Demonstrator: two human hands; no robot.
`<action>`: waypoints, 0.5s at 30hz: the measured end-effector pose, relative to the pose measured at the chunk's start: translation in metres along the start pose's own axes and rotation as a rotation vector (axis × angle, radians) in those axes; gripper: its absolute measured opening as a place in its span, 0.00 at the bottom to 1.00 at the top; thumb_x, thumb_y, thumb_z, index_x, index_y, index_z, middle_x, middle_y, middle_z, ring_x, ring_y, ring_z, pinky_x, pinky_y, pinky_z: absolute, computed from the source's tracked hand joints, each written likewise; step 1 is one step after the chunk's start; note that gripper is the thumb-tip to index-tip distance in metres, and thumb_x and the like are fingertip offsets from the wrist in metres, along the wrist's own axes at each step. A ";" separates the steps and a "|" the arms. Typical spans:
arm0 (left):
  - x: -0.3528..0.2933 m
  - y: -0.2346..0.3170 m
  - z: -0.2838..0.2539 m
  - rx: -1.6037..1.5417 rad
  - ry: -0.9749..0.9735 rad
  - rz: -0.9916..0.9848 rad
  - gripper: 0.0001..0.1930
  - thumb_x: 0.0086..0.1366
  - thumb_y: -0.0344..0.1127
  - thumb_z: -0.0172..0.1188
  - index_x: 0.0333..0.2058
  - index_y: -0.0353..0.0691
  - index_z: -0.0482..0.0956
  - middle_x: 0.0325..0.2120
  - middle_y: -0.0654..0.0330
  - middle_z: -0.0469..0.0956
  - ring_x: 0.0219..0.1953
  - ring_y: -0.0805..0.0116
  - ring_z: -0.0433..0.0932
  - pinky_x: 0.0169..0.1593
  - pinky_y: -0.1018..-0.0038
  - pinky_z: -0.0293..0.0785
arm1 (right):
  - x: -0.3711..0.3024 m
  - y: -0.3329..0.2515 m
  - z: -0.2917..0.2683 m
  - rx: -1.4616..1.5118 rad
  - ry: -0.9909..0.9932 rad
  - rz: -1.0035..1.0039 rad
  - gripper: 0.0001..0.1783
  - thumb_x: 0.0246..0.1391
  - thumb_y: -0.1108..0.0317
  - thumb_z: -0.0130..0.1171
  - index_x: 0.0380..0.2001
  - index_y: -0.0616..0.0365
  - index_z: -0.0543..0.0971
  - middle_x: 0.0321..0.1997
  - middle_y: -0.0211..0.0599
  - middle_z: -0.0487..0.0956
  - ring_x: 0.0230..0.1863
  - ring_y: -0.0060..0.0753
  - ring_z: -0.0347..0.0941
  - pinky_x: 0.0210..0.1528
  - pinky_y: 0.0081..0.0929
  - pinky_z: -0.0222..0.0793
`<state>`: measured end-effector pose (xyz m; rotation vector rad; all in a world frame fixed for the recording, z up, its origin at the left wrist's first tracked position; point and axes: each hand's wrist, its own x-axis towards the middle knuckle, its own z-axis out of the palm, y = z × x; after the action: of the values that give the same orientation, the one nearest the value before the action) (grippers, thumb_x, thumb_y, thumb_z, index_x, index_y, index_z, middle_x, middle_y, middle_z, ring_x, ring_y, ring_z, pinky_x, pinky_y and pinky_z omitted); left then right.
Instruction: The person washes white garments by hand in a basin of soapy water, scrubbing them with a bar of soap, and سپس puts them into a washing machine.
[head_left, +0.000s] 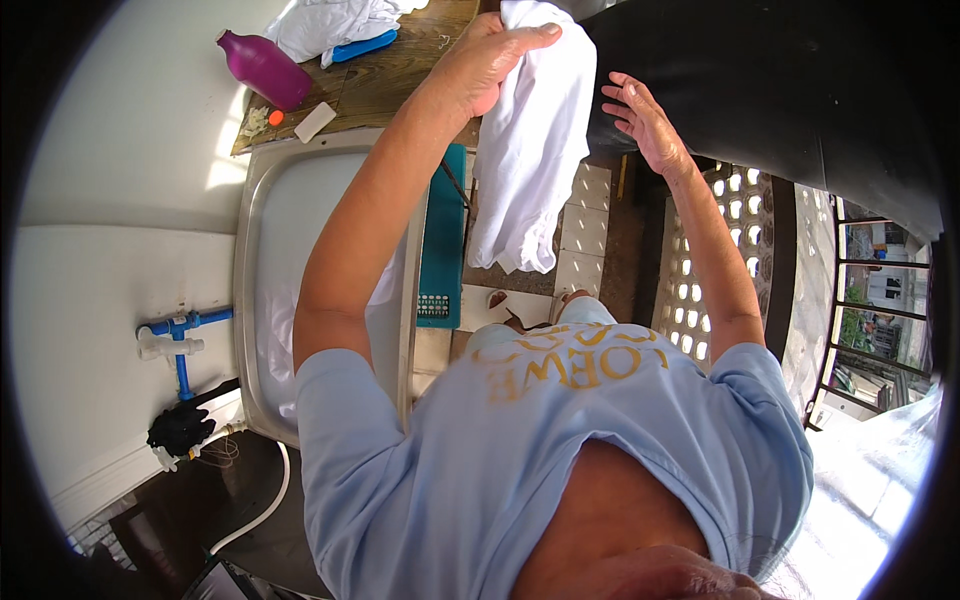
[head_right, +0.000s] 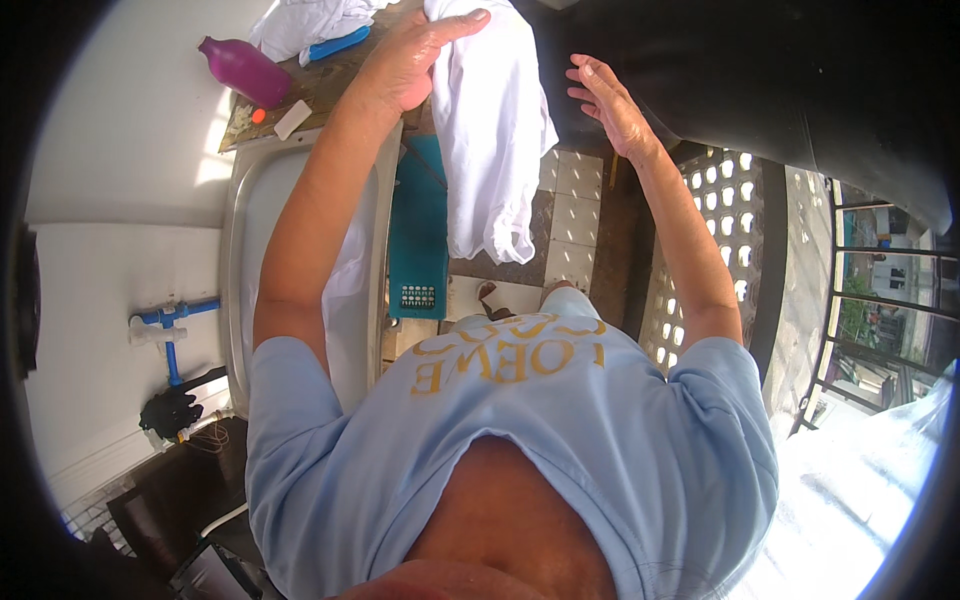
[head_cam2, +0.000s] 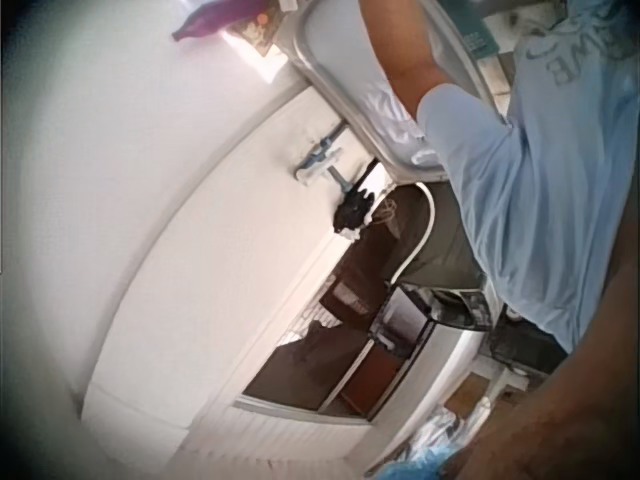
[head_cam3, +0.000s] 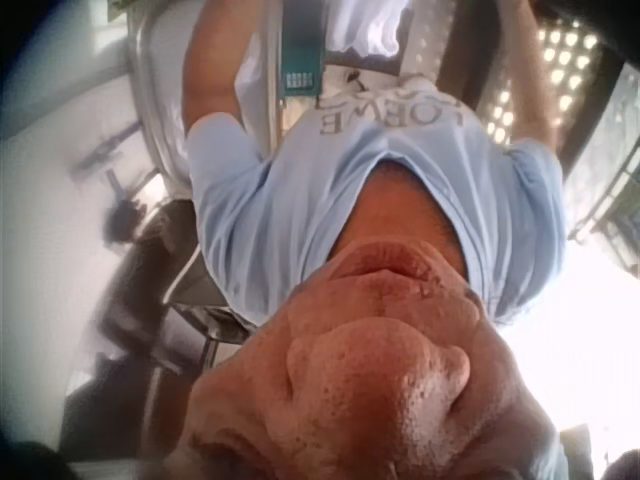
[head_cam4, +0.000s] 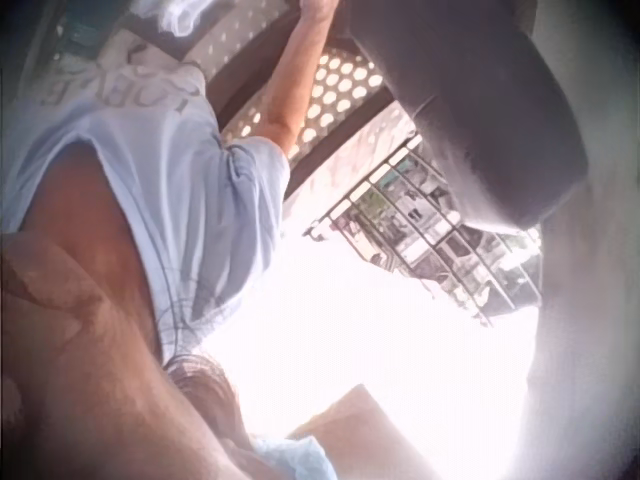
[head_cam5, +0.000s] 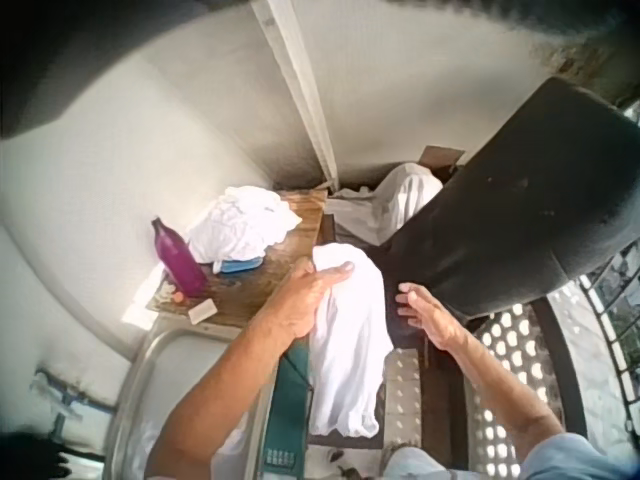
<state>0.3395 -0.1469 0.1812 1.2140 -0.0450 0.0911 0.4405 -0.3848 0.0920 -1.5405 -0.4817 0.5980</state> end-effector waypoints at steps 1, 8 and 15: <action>-0.007 0.019 0.007 0.012 -0.093 0.083 0.07 0.64 0.33 0.59 0.37 0.36 0.77 0.30 0.64 0.78 0.33 0.77 0.77 0.39 0.79 0.73 | -0.001 0.015 -0.001 0.019 -0.003 0.058 0.42 0.54 0.33 0.49 0.63 0.49 0.61 0.64 0.43 0.62 0.63 0.40 0.59 0.65 0.44 0.46; 0.005 0.070 0.027 -0.168 0.044 0.193 0.03 0.60 0.28 0.59 0.33 0.39 0.77 0.29 0.60 0.80 0.29 0.70 0.79 0.34 0.71 0.77 | 0.003 0.109 -0.015 0.127 -0.038 0.336 0.46 0.51 0.38 0.54 0.68 0.43 0.52 0.70 0.43 0.53 0.65 0.46 0.54 0.67 0.49 0.41; 0.020 0.135 0.045 -0.078 0.086 0.375 0.05 0.58 0.28 0.59 0.35 0.36 0.76 0.28 0.57 0.78 0.29 0.64 0.79 0.36 0.67 0.77 | 0.038 0.110 -0.027 0.075 -0.300 0.111 0.57 0.38 0.57 0.62 0.70 0.48 0.43 0.74 0.48 0.41 0.73 0.51 0.36 0.71 0.49 0.31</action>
<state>0.3476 -0.1420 0.3244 1.1108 -0.1994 0.4648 0.4808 -0.3880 -0.0207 -1.4186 -0.5953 0.9308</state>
